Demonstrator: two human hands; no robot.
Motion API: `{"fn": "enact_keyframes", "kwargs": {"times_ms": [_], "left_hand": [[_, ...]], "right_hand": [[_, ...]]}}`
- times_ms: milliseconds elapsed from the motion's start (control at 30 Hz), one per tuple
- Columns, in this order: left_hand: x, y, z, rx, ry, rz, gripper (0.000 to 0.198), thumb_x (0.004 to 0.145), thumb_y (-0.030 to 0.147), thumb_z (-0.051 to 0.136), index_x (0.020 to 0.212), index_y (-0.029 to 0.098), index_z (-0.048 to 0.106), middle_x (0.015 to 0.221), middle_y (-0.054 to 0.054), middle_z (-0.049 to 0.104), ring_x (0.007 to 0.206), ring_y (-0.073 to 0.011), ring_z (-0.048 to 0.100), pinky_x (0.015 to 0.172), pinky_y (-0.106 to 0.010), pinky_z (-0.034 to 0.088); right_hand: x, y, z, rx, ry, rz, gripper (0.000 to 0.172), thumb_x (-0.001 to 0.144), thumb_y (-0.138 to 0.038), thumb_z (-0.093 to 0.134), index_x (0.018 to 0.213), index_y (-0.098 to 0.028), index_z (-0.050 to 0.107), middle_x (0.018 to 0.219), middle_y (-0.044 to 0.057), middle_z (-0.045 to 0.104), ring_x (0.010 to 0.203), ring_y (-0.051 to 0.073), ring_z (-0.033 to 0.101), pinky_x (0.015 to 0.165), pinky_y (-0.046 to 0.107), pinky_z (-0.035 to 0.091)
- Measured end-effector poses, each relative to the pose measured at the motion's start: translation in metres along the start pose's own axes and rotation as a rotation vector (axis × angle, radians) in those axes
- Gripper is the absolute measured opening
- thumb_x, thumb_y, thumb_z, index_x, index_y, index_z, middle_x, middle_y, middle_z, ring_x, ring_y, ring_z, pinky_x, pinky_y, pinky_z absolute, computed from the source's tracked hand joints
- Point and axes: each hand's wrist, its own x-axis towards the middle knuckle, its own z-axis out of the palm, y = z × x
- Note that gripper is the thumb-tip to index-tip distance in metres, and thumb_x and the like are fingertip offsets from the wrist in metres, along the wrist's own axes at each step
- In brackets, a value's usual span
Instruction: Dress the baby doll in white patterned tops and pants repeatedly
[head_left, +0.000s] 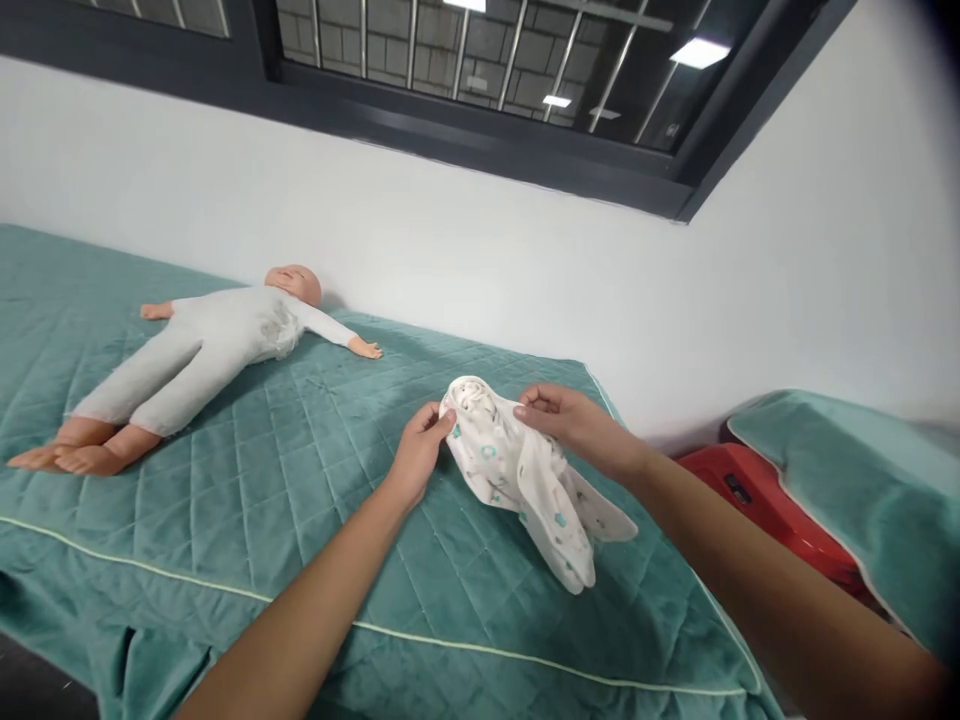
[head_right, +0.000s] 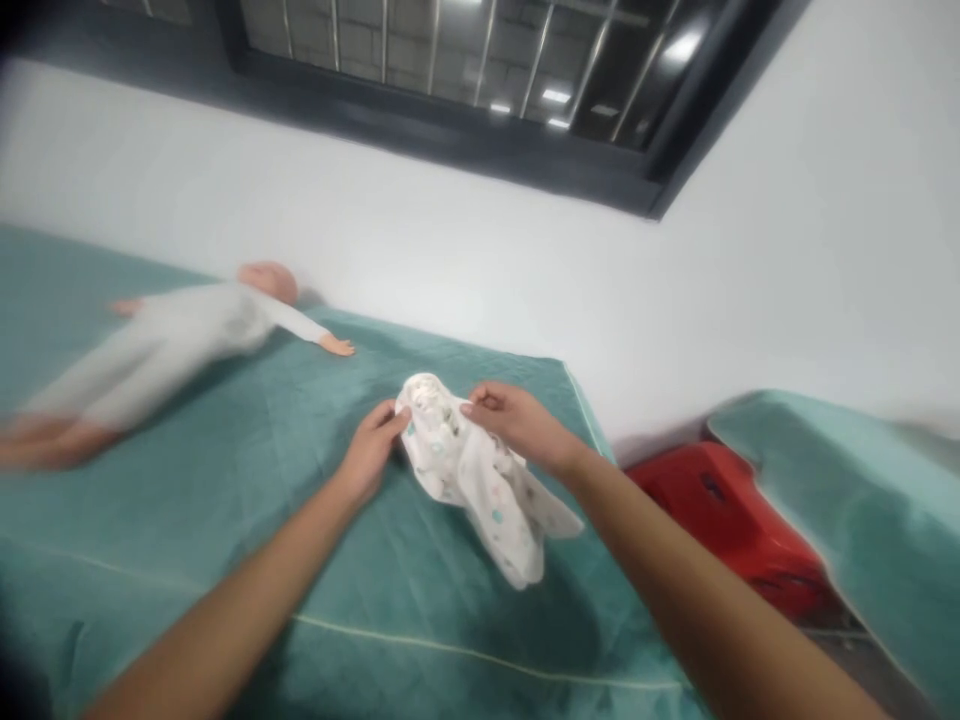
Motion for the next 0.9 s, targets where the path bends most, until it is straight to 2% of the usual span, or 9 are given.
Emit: {"fn": "enact_keyframes", "kwargs": {"times_ms": [133, 233, 300, 367, 500, 567, 633, 767, 900], "left_hand": [[0.007, 0.006, -0.006, -0.153, -0.017, -0.089, 0.024, 0.075, 0.038, 0.073, 0.083, 0.018, 0.063, 0.073, 0.003, 0.061, 0.064, -0.0112, 0.053, 0.062, -0.022, 0.040], [0.012, 0.024, -0.004, -0.196, -0.026, -0.084, 0.023, 0.073, 0.034, 0.075, 0.086, 0.018, 0.064, 0.077, 0.002, 0.064, 0.067, -0.0121, 0.056, 0.063, -0.022, 0.042], [0.014, 0.036, 0.003, -0.213, -0.034, -0.091, 0.024, 0.073, 0.035, 0.076, 0.087, 0.018, 0.065, 0.079, 0.001, 0.066, 0.069, -0.0131, 0.058, 0.064, -0.023, 0.043], [0.014, 0.043, 0.012, -0.257, -0.049, -0.121, 0.026, 0.073, 0.036, 0.077, 0.087, 0.019, 0.064, 0.079, 0.001, 0.066, 0.070, -0.0138, 0.059, 0.065, -0.024, 0.045], [0.008, 0.043, 0.023, -0.300, -0.062, -0.193, 0.023, 0.074, 0.033, 0.077, 0.085, 0.019, 0.062, 0.076, 0.002, 0.064, 0.067, -0.0125, 0.059, 0.065, -0.024, 0.047], [0.007, 0.044, 0.018, -0.289, -0.011, -0.190, 0.019, 0.074, 0.027, 0.075, 0.082, 0.019, 0.061, 0.076, 0.003, 0.063, 0.067, -0.0114, 0.058, 0.064, -0.022, 0.047], [0.008, 0.051, 0.008, -0.298, 0.039, -0.172, 0.014, 0.075, 0.022, 0.072, 0.081, 0.018, 0.060, 0.077, 0.002, 0.063, 0.069, -0.0113, 0.059, 0.065, -0.022, 0.047], [0.018, 0.081, -0.013, -0.311, 0.052, -0.160, 0.013, 0.079, 0.027, 0.067, 0.084, 0.018, 0.061, 0.083, -0.002, 0.067, 0.081, -0.0174, 0.064, 0.075, -0.029, 0.052], [0.025, 0.104, -0.024, -0.115, 0.048, -0.105, 0.028, 0.081, 0.045, 0.066, 0.087, 0.018, 0.062, 0.084, -0.005, 0.068, 0.086, -0.0235, 0.065, 0.077, -0.035, 0.054]], "right_hand": [[-0.002, -0.003, -0.027, -0.099, 0.052, 0.019, 0.034, 0.085, -0.054, 0.060, 0.089, -0.020, 0.058, 0.069, -0.004, 0.055, 0.058, 0.011, 0.048, 0.052, 0.024, 0.035], [0.002, -0.011, -0.050, -0.370, 0.301, -0.058, 0.025, 0.088, -0.044, 0.057, 0.089, -0.020, 0.060, 0.074, 0.000, 0.059, 0.065, 0.015, 0.052, 0.061, 0.028, 0.039], [0.004, -0.015, -0.050, -0.562, 0.510, -0.144, 0.019, 0.089, -0.037, 0.055, 0.090, -0.019, 0.062, 0.087, 0.005, 0.063, 0.078, 0.019, 0.057, 0.074, 0.035, 0.044], [0.004, -0.012, -0.027, -0.610, 0.553, -0.219, 0.019, 0.090, -0.037, 0.056, 0.096, -0.019, 0.063, 0.100, 0.008, 0.064, 0.092, 0.023, 0.059, 0.085, 0.040, 0.045], [-0.009, 0.019, 0.057, -0.496, 0.163, -0.265, 0.062, 0.075, -0.045, 0.077, 0.126, -0.019, 0.053, 0.128, 0.012, 0.057, 0.116, 0.029, 0.054, 0.099, 0.044, 0.044], [-0.020, 0.038, 0.086, -0.511, 0.125, -0.223, 0.054, 0.076, -0.037, 0.076, 0.122, -0.019, 0.055, 0.133, 0.014, 0.055, 0.123, 0.031, 0.051, 0.104, 0.047, 0.041], [-0.036, 0.052, 0.092, -0.490, 0.143, -0.193, 0.045, 0.080, -0.030, 0.070, 0.122, -0.020, 0.056, 0.134, 0.013, 0.056, 0.125, 0.030, 0.051, 0.106, 0.047, 0.040], [-0.080, 0.051, 0.037, -0.429, 0.336, -0.049, 0.021, 0.082, -0.032, 0.064, 0.099, -0.022, 0.058, 0.093, 0.006, 0.069, 0.083, 0.024, 0.063, 0.077, 0.037, 0.049], [-0.118, 0.038, -0.053, -0.573, 0.647, 0.129, 0.022, 0.079, -0.033, 0.067, 0.096, -0.025, 0.055, 0.088, 0.008, 0.068, 0.075, 0.024, 0.061, 0.067, 0.034, 0.043]]}}
